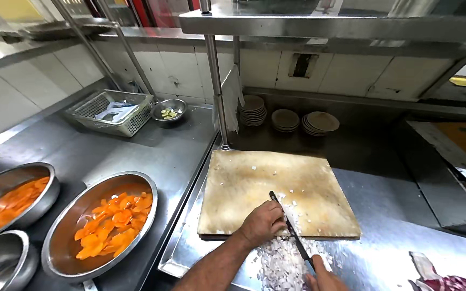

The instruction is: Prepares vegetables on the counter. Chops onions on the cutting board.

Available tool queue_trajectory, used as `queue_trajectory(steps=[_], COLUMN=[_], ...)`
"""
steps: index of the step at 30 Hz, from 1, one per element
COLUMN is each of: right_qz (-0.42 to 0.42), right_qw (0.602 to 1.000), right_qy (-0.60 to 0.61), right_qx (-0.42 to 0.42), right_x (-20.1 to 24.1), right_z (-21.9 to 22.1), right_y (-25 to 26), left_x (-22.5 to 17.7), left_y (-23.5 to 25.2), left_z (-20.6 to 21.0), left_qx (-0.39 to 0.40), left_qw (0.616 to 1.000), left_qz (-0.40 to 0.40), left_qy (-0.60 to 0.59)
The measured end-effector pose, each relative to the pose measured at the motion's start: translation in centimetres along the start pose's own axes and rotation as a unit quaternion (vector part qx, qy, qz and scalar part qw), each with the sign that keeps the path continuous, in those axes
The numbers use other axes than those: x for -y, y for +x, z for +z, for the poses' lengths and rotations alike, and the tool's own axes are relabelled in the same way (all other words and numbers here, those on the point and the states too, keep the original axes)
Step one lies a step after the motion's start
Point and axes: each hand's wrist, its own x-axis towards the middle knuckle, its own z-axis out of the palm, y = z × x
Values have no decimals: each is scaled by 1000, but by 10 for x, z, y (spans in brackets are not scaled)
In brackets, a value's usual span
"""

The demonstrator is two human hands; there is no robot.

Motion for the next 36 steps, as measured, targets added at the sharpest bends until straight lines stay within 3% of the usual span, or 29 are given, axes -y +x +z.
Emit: queue_trajectory(steps=[8,15,19,22,26,29,32,36], right_qz=[4,27,51,40,33,35,30,48], right_qw=[1000,999,998,999,999,999,999,996], right_qy=[6,-25,7,18,-26,-10,-30,-60], right_qx=[-8,-27,-29,-9,15,4,19,34], right_x=[0,4,-12,-14,0,2,3,13], right_z=[8,-38,-12,-27,-42,-14,-29,-31], right_y=[19,-22,10,20,-5,16,16,-15], left_x=[-7,-13,-13,-12,-7,-3,-1,-1], left_y=[2,0,11,12,-9,-22,-26,-20], left_z=[-9,-5,-5,-10,-17,-11,-6,-3], left_qx=[59,21,84,122,78,44,35,48], left_qw=[997,997,988,983,993,997,993,992], left_qz=[-48,-72,-126,-134,-81,-2,62,63], left_qy=[-34,-22,27,33,28,59,92,93])
